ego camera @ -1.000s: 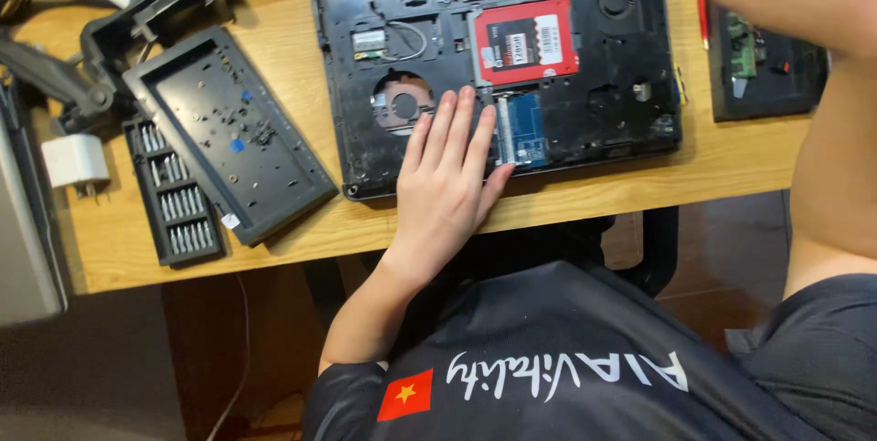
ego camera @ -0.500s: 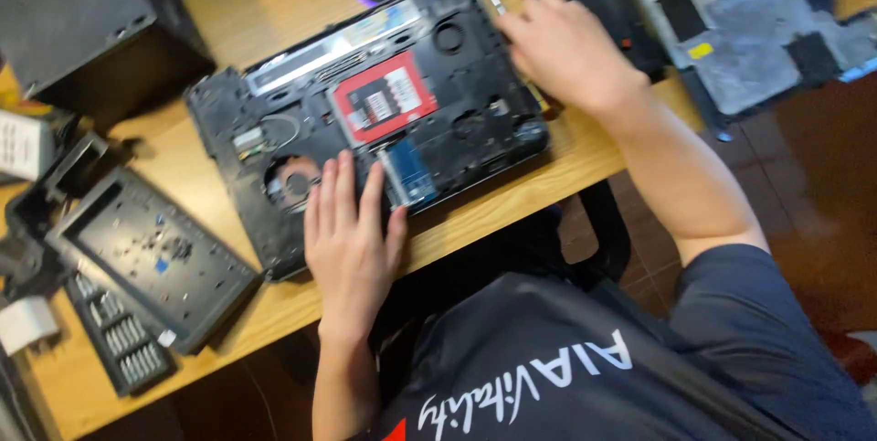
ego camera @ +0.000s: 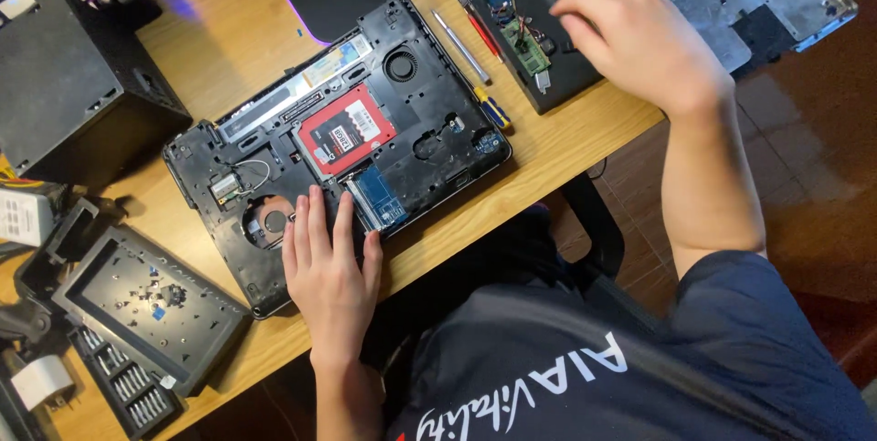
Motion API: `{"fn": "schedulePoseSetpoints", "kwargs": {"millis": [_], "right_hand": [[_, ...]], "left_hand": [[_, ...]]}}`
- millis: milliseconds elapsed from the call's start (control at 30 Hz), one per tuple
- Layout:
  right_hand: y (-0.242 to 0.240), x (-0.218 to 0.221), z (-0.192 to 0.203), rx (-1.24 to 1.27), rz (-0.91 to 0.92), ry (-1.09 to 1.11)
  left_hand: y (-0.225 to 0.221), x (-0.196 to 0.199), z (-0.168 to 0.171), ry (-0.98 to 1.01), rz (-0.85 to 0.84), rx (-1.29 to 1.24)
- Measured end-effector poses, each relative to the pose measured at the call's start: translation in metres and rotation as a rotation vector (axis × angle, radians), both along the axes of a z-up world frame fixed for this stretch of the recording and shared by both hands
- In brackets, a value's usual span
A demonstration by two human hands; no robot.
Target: Replacing or inspecting RAM modules in an open laptop chassis.
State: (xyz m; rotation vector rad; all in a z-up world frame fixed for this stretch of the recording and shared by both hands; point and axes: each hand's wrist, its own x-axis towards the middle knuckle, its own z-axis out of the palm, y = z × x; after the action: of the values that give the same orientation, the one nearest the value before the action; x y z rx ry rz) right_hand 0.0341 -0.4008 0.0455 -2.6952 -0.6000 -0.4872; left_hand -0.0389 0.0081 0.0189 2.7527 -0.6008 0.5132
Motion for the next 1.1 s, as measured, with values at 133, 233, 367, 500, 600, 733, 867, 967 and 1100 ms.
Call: {"fn": "schedulePoseSetpoints", "kwargs": {"millis": [133, 233, 367, 500, 600, 733, 867, 967, 1100], "right_hand": [[0.018, -0.016, -0.001, -0.015, -0.036, 0.057], [0.044, -0.023, -0.002, -0.012, 0.068, 0.044], [0.071, -0.021, -0.014, 0.017, 0.163, 0.018], [0.077, -0.015, -0.028, 0.014, 0.27, -0.01], [0.083, -0.018, -0.034, 0.008, 0.173, -0.01], [0.08, -0.02, -0.046, -0.019, 0.052, -0.012], [0.05, -0.019, -0.088, 0.084, 0.002, -0.004], [0.05, -0.014, -0.096, 0.1, 0.015, -0.034], [0.079, -0.023, -0.067, 0.195, -0.114, 0.116]], "left_hand": [[0.0, -0.001, 0.0, 0.001, 0.011, 0.021], [-0.002, -0.001, 0.006, 0.007, 0.009, 0.035], [0.003, 0.001, 0.007, 0.027, -0.028, 0.007], [0.009, -0.002, -0.003, 0.023, 0.027, -0.009], [0.014, -0.004, -0.011, 0.015, 0.041, -0.057], [0.017, -0.006, -0.014, -0.019, 0.017, -0.106], [0.018, -0.008, -0.018, -0.043, -0.005, -0.106], [0.018, -0.009, -0.02, -0.059, 0.001, -0.093], [0.017, -0.009, -0.026, -0.063, 0.006, -0.11]]}}
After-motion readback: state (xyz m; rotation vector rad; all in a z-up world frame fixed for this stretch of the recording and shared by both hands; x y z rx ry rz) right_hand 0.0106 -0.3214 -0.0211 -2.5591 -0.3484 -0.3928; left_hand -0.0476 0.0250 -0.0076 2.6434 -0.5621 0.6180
